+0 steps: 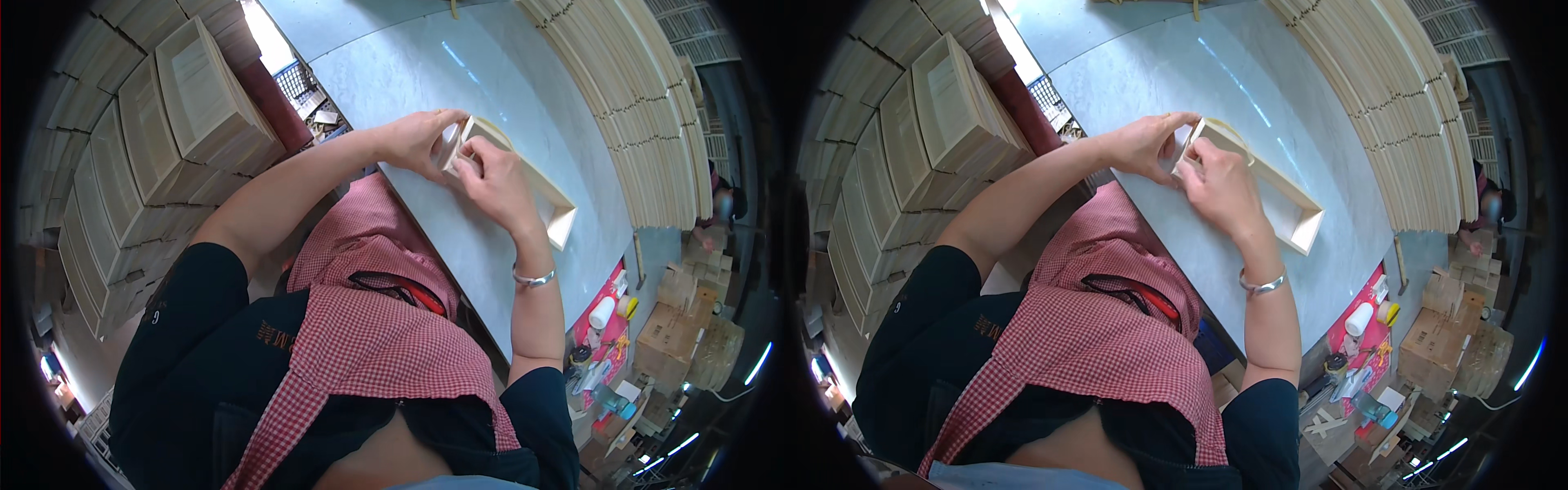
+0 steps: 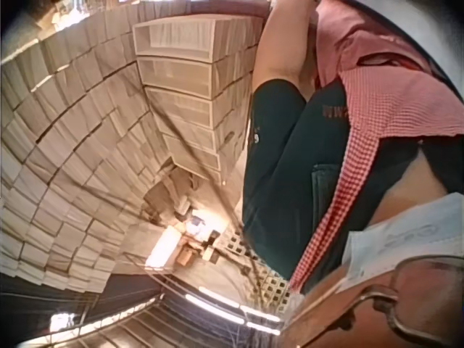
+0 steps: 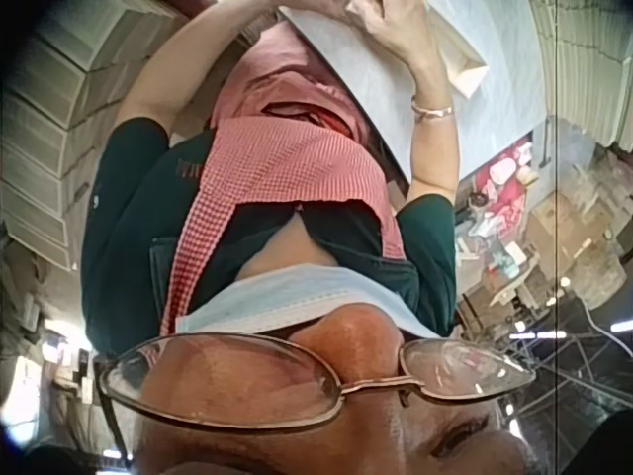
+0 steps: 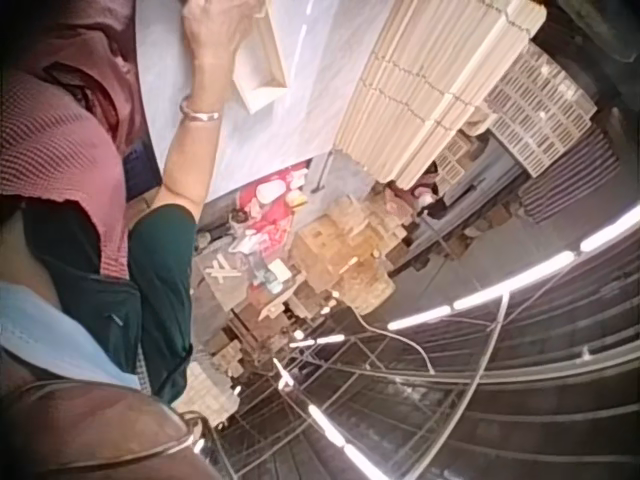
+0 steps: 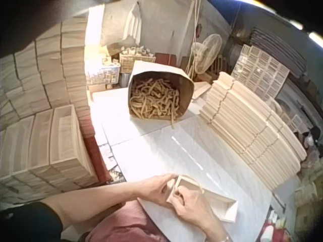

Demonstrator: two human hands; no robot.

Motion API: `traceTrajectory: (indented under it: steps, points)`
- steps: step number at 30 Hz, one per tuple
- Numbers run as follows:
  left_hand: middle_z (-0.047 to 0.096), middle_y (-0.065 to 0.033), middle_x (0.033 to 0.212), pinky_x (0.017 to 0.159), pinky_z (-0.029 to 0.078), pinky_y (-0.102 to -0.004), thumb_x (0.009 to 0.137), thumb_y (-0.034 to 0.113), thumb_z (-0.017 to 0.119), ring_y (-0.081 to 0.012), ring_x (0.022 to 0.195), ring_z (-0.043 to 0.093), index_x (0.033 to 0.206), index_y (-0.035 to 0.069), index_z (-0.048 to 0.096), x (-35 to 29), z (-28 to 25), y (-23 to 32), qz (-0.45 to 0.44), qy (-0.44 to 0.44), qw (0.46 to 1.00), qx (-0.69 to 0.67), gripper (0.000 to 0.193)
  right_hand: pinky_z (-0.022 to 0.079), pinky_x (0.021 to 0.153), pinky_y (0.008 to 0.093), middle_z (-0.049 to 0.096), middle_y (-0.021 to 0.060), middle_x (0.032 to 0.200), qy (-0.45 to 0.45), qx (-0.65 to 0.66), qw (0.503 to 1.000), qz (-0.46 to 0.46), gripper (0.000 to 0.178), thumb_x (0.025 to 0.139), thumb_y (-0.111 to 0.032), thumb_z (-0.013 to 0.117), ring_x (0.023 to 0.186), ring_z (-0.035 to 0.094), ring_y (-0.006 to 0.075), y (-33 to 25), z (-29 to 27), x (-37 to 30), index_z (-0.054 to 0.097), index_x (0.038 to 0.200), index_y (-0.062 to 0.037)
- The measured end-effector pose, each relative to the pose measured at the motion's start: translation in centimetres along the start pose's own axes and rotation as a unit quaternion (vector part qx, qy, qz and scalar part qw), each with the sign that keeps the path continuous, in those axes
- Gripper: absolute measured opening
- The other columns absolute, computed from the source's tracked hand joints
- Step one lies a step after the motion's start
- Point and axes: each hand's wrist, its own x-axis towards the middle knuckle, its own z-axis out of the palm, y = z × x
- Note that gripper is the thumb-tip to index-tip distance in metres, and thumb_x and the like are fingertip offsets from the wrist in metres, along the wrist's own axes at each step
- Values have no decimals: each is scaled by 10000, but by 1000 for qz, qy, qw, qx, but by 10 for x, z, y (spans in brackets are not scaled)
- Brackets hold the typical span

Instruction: Assemble small wooden boxes using glue and a pneumatic stapler.

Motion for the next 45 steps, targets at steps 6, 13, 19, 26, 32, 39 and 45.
traceTrajectory:
  steps: [6,13,19,26,32,39,45]
  points:
    - [626,-140,1174,917,467,-415,549,273,914,-267,985,584,1436,75,398,15,12,-27,121,101,973,171,1045,429,567,326,623,59,739,15,-6,1000,-18,129,897,-118,643,584,521,180,-32,44,-46,641,991,-29]
    - [580,-137,1258,1039,382,-461,561,376,882,-283,1078,540,1429,104,401,13,6,-23,88,62,975,194,1029,467,591,349,668,98,807,239,-23,969,52,132,914,-74,605,617,571,259,72,29,-147,688,1003,-24]
    - [584,-140,1162,1016,383,-456,563,390,880,-305,1045,553,1419,117,417,9,2,-15,43,46,982,179,1011,472,610,325,633,107,993,266,-61,938,211,425,839,53,647,607,504,175,152,-45,-187,622,1260,6]
    - [579,-145,1164,1029,380,-456,573,384,874,-310,1066,541,1436,113,402,10,3,-16,42,34,981,188,1021,508,691,249,582,126,1267,129,25,971,198,644,829,87,624,732,596,158,213,-62,-151,458,1445,3]
    - [571,-169,1214,1047,381,-481,593,380,854,-324,1117,529,1478,106,386,7,1,-19,22,38,972,232,1039,507,841,274,606,137,1255,277,184,939,86,566,832,100,646,963,641,213,214,-10,-155,507,1375,23]
    - [526,-182,1279,1004,446,-491,731,348,802,-328,1146,526,1533,100,337,-6,-1,-16,65,30,971,230,960,512,809,266,639,121,1173,351,228,893,163,354,976,-69,559,954,636,203,195,9,-185,533,1314,31]
    - [473,-229,1295,959,477,-462,879,180,687,-336,1159,492,1494,96,398,-29,15,24,-111,38,965,-235,685,488,741,235,657,91,1003,294,266,896,200,371,1039,-238,490,821,600,137,160,3,-188,531,1314,7]
